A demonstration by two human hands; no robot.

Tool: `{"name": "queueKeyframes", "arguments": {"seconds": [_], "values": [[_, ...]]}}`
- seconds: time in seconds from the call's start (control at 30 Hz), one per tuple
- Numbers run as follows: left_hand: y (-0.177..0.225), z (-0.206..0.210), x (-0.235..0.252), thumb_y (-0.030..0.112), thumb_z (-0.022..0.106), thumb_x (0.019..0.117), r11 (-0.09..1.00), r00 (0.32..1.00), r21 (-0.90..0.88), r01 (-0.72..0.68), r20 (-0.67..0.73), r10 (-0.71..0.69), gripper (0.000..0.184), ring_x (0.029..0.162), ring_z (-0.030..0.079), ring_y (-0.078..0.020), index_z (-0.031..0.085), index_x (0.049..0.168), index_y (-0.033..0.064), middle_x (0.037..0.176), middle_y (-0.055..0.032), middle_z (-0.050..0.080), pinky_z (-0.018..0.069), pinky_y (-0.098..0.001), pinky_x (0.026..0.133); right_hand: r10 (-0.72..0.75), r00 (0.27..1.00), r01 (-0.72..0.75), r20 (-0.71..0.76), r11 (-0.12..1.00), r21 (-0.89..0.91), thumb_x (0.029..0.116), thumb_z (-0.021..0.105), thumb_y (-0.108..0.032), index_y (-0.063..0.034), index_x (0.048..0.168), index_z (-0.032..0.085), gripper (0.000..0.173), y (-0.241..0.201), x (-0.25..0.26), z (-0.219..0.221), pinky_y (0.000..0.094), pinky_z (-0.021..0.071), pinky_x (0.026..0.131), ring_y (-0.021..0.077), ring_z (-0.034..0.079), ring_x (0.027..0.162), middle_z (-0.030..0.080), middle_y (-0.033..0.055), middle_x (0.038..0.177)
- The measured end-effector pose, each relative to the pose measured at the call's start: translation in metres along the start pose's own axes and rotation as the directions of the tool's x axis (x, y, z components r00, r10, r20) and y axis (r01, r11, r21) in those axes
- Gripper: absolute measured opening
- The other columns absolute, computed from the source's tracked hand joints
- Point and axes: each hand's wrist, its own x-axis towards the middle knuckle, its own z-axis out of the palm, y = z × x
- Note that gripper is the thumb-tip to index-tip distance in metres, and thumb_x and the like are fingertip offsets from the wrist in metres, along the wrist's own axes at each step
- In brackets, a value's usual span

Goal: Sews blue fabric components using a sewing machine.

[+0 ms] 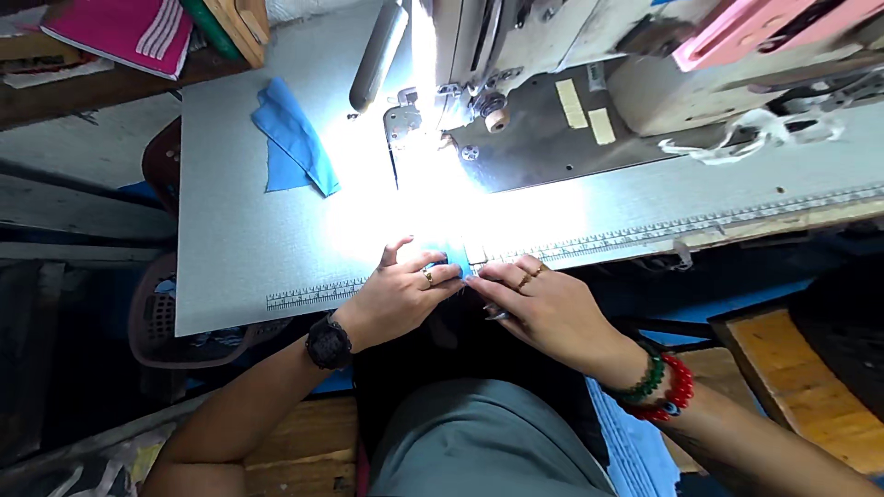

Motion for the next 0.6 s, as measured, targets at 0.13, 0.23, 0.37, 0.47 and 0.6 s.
{"name": "queueKeyframes", "arguments": {"seconds": [0.13, 0.23, 0.37, 0.47, 0.6], "values": [[-0.015, -0.004, 0.009, 0.018, 0.051, 0.1051, 0.999, 0.999, 0.011, 0.032, 0.033, -0.032, 0.029, 0.131, 0.058, -0.0160, 0.075, 0.120, 0.0215, 0.129, 0.0053, 0.071, 0.0293, -0.0576, 0.117, 0.006, 0.999, -0.004, 0.034, 0.998, -0.065, 0.0969, 0.058, -0.020, -0.0160, 0.128, 0.072, 0.034, 0.004, 0.017, -0.004, 0.0421, 0.0532, 0.061, 0.0329, 0.067, 0.089, 0.072, 0.0108, 0.112], [-0.034, -0.006, 0.018, 0.022, 0.051, 0.1054, 0.999, 0.999, 0.028, 0.037, 0.034, -0.038, 0.029, 0.130, 0.059, -0.0175, 0.076, 0.121, 0.0238, 0.129, 0.0023, 0.071, 0.0301, -0.0593, 0.115, 0.009, 1.000, -0.007, 0.026, 0.997, -0.072, 0.0951, 0.060, -0.016, -0.0142, 0.124, 0.073, 0.032, 0.014, 0.036, -0.003, 0.0431, 0.0537, 0.059, 0.0338, 0.067, 0.088, 0.070, 0.0128, 0.105], [-0.058, -0.010, 0.029, 0.021, 0.054, 0.1031, 0.998, 0.998, 0.000, 0.058, 0.030, -0.058, 0.028, 0.125, 0.061, -0.0191, 0.077, 0.119, 0.0234, 0.128, 0.0000, 0.070, 0.0340, -0.0581, 0.110, 0.041, 0.999, -0.037, 0.036, 0.993, -0.111, 0.0898, 0.065, -0.011, -0.0130, 0.121, 0.074, 0.033, 0.025, 0.059, -0.002, 0.0468, 0.0536, 0.057, 0.0364, 0.069, 0.082, 0.071, 0.0163, 0.097], [-0.075, -0.011, 0.035, 0.019, 0.054, 0.1016, 0.997, 0.994, 0.020, 0.076, 0.078, -0.078, 0.032, 0.123, 0.063, -0.0238, 0.074, 0.125, 0.0251, 0.132, -0.0027, 0.068, 0.0347, -0.0674, 0.105, 0.056, 0.997, -0.048, 0.049, 0.987, -0.154, 0.0862, 0.069, -0.010, -0.0114, 0.115, 0.075, 0.029, 0.033, 0.075, -0.002, 0.0470, 0.0518, 0.055, 0.0366, 0.068, 0.077, 0.070, 0.0166, 0.092], [-0.097, -0.012, 0.045, 0.019, 0.056, 0.0999, 0.995, 0.993, 0.027, 0.096, 0.073, -0.098, 0.031, 0.122, 0.062, -0.0261, 0.074, 0.124, 0.0243, 0.133, -0.0035, 0.067, 0.0337, -0.0675, 0.103, 0.048, 0.998, -0.038, 0.041, 0.978, -0.207, 0.0876, 0.069, -0.009, -0.0089, 0.107, 0.074, 0.020, 0.046, 0.097, 0.000, 0.0452, 0.0497, 0.054, 0.0362, 0.068, 0.084, 0.069, 0.0161, 0.096]]}}
